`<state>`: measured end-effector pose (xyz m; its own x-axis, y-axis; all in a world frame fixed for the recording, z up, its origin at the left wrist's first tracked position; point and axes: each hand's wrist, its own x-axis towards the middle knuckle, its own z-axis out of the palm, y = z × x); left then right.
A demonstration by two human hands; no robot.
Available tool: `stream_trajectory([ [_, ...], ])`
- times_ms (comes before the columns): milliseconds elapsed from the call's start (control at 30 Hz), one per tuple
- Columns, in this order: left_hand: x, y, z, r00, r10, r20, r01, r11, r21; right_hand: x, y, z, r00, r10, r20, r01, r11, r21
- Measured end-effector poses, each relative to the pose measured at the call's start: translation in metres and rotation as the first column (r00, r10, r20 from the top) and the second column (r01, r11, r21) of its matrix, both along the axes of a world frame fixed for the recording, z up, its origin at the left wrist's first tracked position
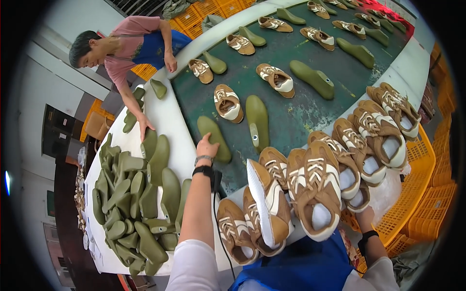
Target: The recorder is assembling sneakers by inserting shoe lasts and arranging them on a conveyor belt in a shoe manufacturing facility.
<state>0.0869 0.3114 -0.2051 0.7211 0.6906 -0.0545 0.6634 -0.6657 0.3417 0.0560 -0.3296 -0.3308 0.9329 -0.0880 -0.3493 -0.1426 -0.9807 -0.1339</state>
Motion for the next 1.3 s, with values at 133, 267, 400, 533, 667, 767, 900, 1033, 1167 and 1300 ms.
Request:
stream_trajectory([
  [133, -0.053, -0.047, 0.021, 0.955, 0.12, -0.27, -0.084, 0.986, 0.143, 0.0, 0.004, 0.006, 0.998, -0.01, 0.054, 0.008, 0.999, 0.039],
  [267, -0.082, -0.065, 0.026, 0.945, 0.099, -0.312, -0.024, 0.971, 0.236, -0.002, 0.009, 0.011, 0.994, -0.004, 0.108, -0.002, 0.998, 0.058],
  [400, -0.089, -0.068, 0.023, 0.94, 0.131, -0.314, -0.048, 0.964, 0.26, -0.002, 0.01, 0.004, 0.99, 0.014, 0.144, -0.021, 0.999, 0.045],
  [533, -0.091, -0.069, 0.019, 0.954, 0.128, -0.271, -0.062, 0.969, 0.239, -0.003, 0.006, 0.004, 0.994, 0.04, 0.105, -0.045, 0.998, 0.044],
  [667, -0.083, -0.077, 0.02, 0.959, 0.098, -0.267, -0.041, 0.977, 0.211, -0.004, -0.001, -0.001, 0.99, 0.018, 0.142, -0.022, 0.999, 0.026],
  [767, -0.081, -0.076, 0.021, 0.958, 0.114, -0.265, -0.052, 0.972, 0.228, -0.001, 0.008, 0.009, 0.997, 0.019, 0.073, -0.02, 1.0, 0.011],
  [900, -0.076, -0.063, 0.022, 0.949, 0.126, -0.291, -0.054, 0.969, 0.242, -0.001, 0.005, 0.0, 0.994, 0.004, 0.106, -0.006, 1.0, 0.023],
  [1033, -0.078, -0.044, 0.015, 0.94, 0.131, -0.314, -0.039, 0.959, 0.282, -0.001, 0.016, 0.017, 0.993, 0.034, 0.114, -0.04, 0.998, 0.052],
  [1167, -0.023, -0.073, 0.043, 0.82, -0.088, -0.566, 0.356, 0.852, 0.383, -0.003, 0.007, 0.013, 0.994, -0.022, 0.104, 0.016, 0.998, 0.058],
  [1300, 0.051, -0.086, 0.066, 0.689, -0.565, -0.453, 0.672, 0.732, 0.109, -0.001, 0.009, 0.019, 0.996, -0.035, 0.078, 0.03, 0.997, 0.07],
])
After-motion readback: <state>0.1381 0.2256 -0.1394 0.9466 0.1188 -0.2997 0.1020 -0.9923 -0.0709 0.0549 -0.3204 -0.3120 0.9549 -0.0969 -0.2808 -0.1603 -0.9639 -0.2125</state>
